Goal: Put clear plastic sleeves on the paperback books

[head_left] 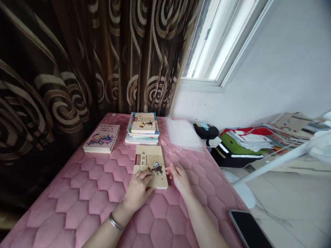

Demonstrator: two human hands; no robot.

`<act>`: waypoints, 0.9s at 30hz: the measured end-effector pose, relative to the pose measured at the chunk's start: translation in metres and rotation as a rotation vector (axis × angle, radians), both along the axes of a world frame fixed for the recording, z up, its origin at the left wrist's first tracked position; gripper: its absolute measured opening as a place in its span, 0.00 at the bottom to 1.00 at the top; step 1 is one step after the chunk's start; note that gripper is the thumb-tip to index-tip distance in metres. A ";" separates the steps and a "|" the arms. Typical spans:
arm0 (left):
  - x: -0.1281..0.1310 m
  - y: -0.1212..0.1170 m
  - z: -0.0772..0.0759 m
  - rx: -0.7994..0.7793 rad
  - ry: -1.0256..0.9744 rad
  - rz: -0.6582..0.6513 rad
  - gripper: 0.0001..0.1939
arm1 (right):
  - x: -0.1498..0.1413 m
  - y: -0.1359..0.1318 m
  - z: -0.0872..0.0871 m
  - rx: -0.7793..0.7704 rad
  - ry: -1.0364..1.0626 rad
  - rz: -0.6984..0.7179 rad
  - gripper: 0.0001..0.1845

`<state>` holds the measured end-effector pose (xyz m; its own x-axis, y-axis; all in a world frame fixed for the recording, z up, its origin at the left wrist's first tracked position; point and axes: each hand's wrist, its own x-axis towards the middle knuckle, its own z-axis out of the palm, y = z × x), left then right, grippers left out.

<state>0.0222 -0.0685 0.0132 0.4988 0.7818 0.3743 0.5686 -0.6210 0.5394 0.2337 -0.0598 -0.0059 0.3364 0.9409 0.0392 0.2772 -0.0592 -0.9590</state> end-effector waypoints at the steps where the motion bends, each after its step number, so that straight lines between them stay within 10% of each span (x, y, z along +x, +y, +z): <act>1: 0.000 0.001 0.000 -0.011 -0.027 -0.007 0.17 | 0.000 0.000 0.000 0.003 -0.009 0.003 0.35; 13: -0.009 0.011 0.007 -0.333 -0.391 0.066 0.20 | 0.000 -0.001 0.002 0.048 0.022 -0.043 0.34; 20: -0.009 0.000 0.009 -0.101 -0.039 -0.104 0.25 | 0.003 0.001 -0.002 0.069 0.043 -0.072 0.31; 27: -0.018 0.011 0.004 -0.044 -0.087 0.361 0.14 | -0.007 -0.010 0.010 -0.030 -0.354 0.080 0.19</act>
<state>0.0046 -0.0577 0.0168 0.1556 0.9178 0.3653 0.6975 -0.3639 0.6173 0.2265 -0.0698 0.0037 0.2324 0.9662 0.1119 0.5964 -0.0507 -0.8011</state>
